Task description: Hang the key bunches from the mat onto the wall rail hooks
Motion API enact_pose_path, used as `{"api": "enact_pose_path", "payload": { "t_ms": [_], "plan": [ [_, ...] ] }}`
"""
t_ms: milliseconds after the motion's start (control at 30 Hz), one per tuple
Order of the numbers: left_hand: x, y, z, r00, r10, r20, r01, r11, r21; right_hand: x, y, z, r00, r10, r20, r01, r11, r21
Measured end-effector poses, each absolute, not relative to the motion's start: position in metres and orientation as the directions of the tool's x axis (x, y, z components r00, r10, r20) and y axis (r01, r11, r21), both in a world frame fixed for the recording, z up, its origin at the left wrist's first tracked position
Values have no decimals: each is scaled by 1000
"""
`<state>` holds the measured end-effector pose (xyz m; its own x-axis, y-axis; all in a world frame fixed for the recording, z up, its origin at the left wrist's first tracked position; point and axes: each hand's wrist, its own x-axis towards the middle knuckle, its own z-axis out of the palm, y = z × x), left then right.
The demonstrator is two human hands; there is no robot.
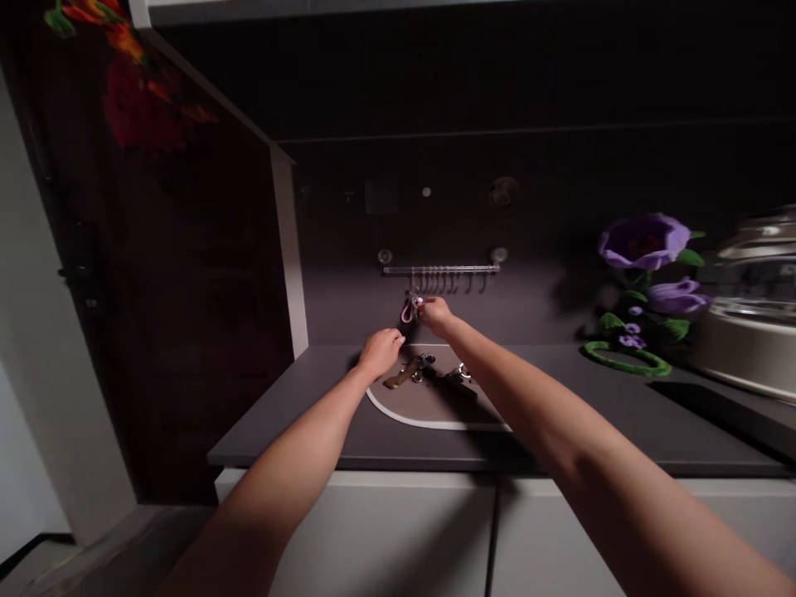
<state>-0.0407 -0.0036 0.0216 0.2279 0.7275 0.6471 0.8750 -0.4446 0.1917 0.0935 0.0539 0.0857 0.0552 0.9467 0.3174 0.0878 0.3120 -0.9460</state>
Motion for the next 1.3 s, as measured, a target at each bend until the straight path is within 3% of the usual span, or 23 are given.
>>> {"api": "enact_pose_path", "payload": {
  "t_ms": [133,233,367,433,567,667,767,1000,1300],
  "plan": [
    [-39,-5,20,267,716,645,830,-511,224,103,28,81,34,987,157,9,157,-988],
    [-36,-4,18,285,719,634,792,-550,267,112,13,68,-86,981,174,48,178,-983],
    [-32,-2,13,305,736,604,767,-566,303,125,10,45,-162,945,283,230,315,-921],
    [-31,-1,11,312,751,582,761,-564,321,131,13,36,-204,907,368,384,420,-822],
    [-29,-2,8,304,803,513,742,-537,401,139,19,29,-328,841,430,683,526,-507],
    [-27,-3,6,320,830,456,723,-526,449,139,21,29,-398,808,435,761,556,-335],
    [-26,-4,6,347,845,407,715,-520,467,136,21,28,-442,796,413,793,562,-235],
    [-26,-10,15,389,828,403,773,-532,347,134,18,28,-472,795,381,812,560,-164],
    [-34,-7,18,365,825,432,787,-521,330,133,14,29,-482,789,381,805,571,-162]
  ]
}}
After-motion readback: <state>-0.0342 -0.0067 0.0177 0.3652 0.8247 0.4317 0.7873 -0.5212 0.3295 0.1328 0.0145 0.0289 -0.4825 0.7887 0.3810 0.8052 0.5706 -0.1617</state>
